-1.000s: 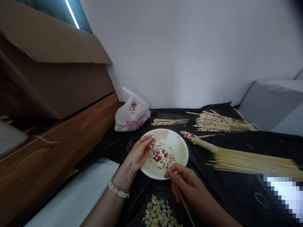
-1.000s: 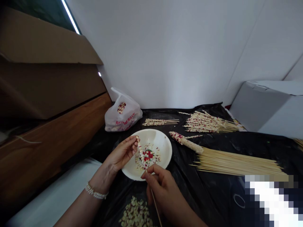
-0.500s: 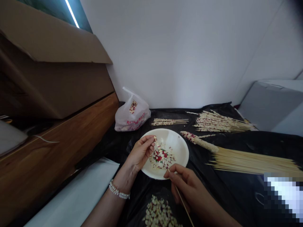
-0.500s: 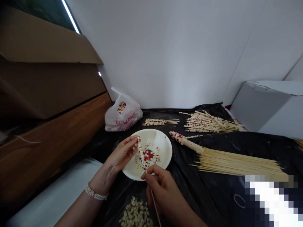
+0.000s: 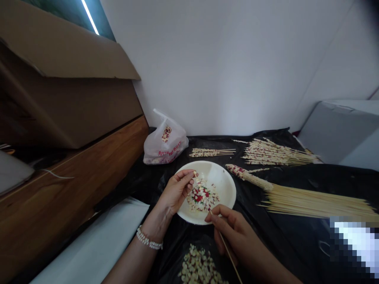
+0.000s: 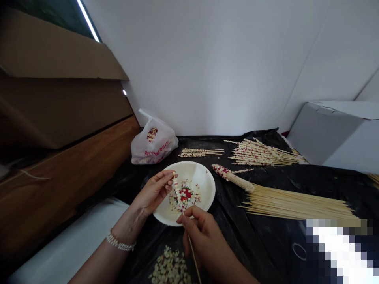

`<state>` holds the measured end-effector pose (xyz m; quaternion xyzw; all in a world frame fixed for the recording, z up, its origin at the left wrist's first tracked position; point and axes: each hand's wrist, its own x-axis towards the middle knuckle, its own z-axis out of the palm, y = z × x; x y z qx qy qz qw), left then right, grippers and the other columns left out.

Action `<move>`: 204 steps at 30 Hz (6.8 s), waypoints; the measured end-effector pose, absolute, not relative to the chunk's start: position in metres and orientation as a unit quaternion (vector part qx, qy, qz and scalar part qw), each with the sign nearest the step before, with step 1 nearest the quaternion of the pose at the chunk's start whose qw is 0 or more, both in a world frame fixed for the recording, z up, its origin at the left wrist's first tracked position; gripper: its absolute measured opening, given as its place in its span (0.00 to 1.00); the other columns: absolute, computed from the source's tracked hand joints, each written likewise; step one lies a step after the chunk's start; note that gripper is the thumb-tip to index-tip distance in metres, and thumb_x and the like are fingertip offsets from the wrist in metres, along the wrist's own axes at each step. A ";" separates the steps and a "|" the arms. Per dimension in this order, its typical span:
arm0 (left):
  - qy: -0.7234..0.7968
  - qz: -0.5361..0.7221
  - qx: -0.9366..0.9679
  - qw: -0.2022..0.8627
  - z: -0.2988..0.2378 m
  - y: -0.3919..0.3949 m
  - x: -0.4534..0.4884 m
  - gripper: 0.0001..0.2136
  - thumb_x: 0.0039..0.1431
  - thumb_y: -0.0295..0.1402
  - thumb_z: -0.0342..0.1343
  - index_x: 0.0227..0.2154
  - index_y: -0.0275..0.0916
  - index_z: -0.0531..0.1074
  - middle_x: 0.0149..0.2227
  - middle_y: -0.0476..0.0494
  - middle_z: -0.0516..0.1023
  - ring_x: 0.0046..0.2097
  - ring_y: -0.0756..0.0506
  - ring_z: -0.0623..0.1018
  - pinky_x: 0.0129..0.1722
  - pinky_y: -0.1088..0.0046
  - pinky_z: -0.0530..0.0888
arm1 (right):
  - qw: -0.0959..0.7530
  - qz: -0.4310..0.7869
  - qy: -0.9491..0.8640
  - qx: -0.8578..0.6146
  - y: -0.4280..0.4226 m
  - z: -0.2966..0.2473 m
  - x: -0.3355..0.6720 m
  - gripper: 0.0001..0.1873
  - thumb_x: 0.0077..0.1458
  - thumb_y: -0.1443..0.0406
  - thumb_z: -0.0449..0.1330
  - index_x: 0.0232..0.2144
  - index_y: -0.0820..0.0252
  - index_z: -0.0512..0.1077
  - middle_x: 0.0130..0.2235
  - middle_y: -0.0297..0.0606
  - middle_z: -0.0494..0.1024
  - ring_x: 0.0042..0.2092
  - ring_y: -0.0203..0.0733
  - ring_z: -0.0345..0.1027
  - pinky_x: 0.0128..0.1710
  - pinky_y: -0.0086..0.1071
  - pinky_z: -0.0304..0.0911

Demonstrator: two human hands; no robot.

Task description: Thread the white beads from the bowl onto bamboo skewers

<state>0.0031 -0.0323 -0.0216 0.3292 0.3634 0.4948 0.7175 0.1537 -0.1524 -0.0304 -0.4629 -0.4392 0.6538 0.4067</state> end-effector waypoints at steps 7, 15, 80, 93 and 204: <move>0.367 0.501 0.329 0.712 -0.023 -0.031 0.003 0.10 0.42 0.25 0.69 0.30 0.32 0.77 0.31 0.44 0.78 0.25 0.58 0.70 0.22 0.88 0.68 | 0.404 0.659 -0.434 -0.464 -0.155 -0.028 0.153 0.22 0.54 0.46 0.57 0.33 0.58 0.65 0.13 0.23 0.64 0.12 0.26 0.47 0.12 0.21 0.40; 0.368 0.504 0.348 0.700 -0.022 -0.032 0.003 0.13 0.38 0.27 0.72 0.29 0.32 0.78 0.31 0.45 0.78 0.24 0.59 0.68 0.20 0.88 0.65 | 0.413 0.685 -0.408 -0.440 -0.154 -0.030 0.154 0.23 0.53 0.45 0.58 0.34 0.60 0.65 0.13 0.22 0.65 0.12 0.26 0.46 0.12 0.21 0.39; 0.304 0.434 0.199 0.824 -0.014 -0.032 0.002 0.04 0.54 0.21 0.58 0.26 0.31 0.69 0.22 0.51 0.66 0.21 0.58 0.65 0.18 0.86 0.62 | 0.415 0.654 -0.448 -0.446 -0.152 -0.030 0.152 0.26 0.52 0.42 0.57 0.32 0.59 0.65 0.13 0.22 0.63 0.13 0.26 0.46 0.13 0.22 0.40; 0.300 0.405 0.220 0.835 -0.013 -0.039 0.006 0.04 0.53 0.21 0.60 0.26 0.31 0.71 0.20 0.52 0.66 0.19 0.58 0.65 0.16 0.86 0.62 | 0.446 0.609 -0.471 -0.456 -0.152 -0.033 0.154 0.20 0.58 0.49 0.55 0.32 0.61 0.67 0.13 0.23 0.62 0.15 0.27 0.48 0.17 0.23 0.42; 0.405 0.498 0.284 0.712 -0.017 -0.044 0.015 0.08 0.56 0.19 0.57 0.37 0.30 0.77 0.39 0.36 0.82 0.38 0.48 0.82 0.30 0.84 0.77 | 0.425 0.672 -0.415 -0.443 -0.155 -0.035 0.150 0.21 0.55 0.47 0.57 0.33 0.59 0.66 0.14 0.24 0.65 0.12 0.25 0.47 0.11 0.20 0.40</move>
